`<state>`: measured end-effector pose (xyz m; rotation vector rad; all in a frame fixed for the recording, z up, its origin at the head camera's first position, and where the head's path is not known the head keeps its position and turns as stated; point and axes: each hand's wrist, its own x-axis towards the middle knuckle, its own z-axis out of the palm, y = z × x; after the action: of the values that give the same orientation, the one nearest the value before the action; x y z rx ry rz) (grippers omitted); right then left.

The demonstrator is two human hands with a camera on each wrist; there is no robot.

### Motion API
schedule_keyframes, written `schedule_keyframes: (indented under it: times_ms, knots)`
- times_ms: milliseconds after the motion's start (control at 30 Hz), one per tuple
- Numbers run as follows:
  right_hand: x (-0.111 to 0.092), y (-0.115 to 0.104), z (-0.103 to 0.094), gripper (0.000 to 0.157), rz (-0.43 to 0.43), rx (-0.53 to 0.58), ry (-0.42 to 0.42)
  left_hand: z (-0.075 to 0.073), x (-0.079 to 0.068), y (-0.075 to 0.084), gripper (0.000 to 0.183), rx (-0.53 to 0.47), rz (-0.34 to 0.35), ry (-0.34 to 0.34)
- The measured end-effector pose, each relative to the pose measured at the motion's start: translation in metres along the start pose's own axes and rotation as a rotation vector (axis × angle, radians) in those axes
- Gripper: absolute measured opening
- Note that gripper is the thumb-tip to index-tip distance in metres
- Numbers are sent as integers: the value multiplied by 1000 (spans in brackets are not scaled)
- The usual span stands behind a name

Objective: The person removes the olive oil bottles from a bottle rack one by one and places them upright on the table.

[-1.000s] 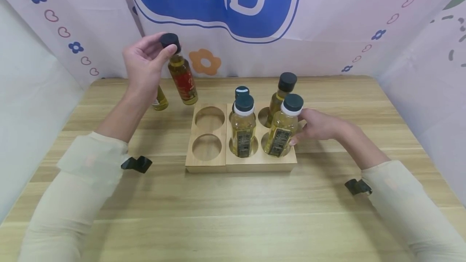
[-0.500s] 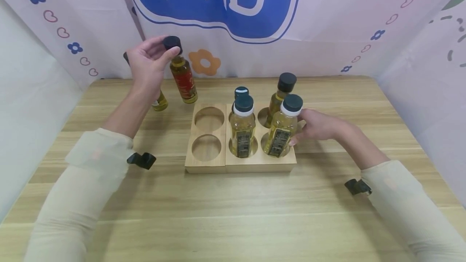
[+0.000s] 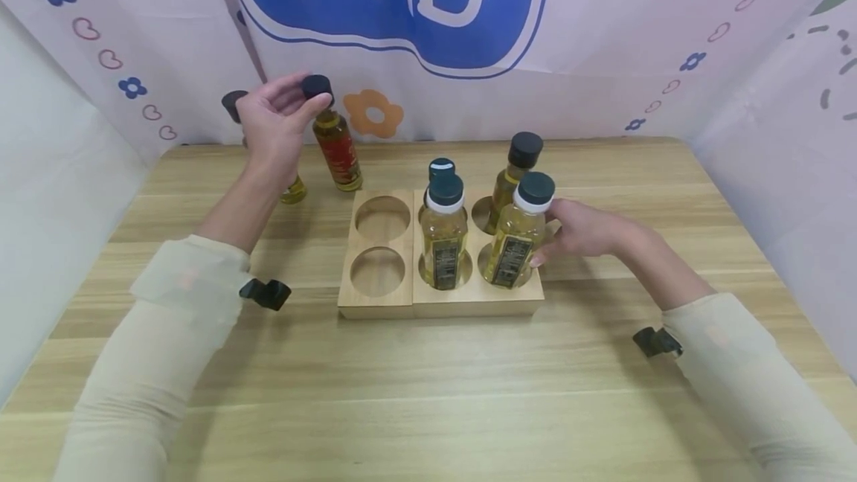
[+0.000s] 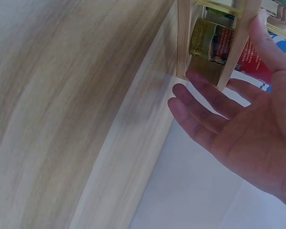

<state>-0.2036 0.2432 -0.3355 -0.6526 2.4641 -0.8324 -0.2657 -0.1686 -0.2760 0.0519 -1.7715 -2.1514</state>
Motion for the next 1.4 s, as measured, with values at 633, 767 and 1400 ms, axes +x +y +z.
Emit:
schedule_keyframes:
  times_ms: [633, 767, 1400]
  knots:
    - [0, -4, 0, 74, -5, 4, -3, -5, 3, -14, 41, 33, 4, 0]
    - [0, -3, 0, 73, -15, 18, -4, -5, 4, -16, 41, 51, 4, 7]
    - [0, -3, 1, 74, -20, 28, -5, -11, 7, -18, 48, 82, -30, -26]
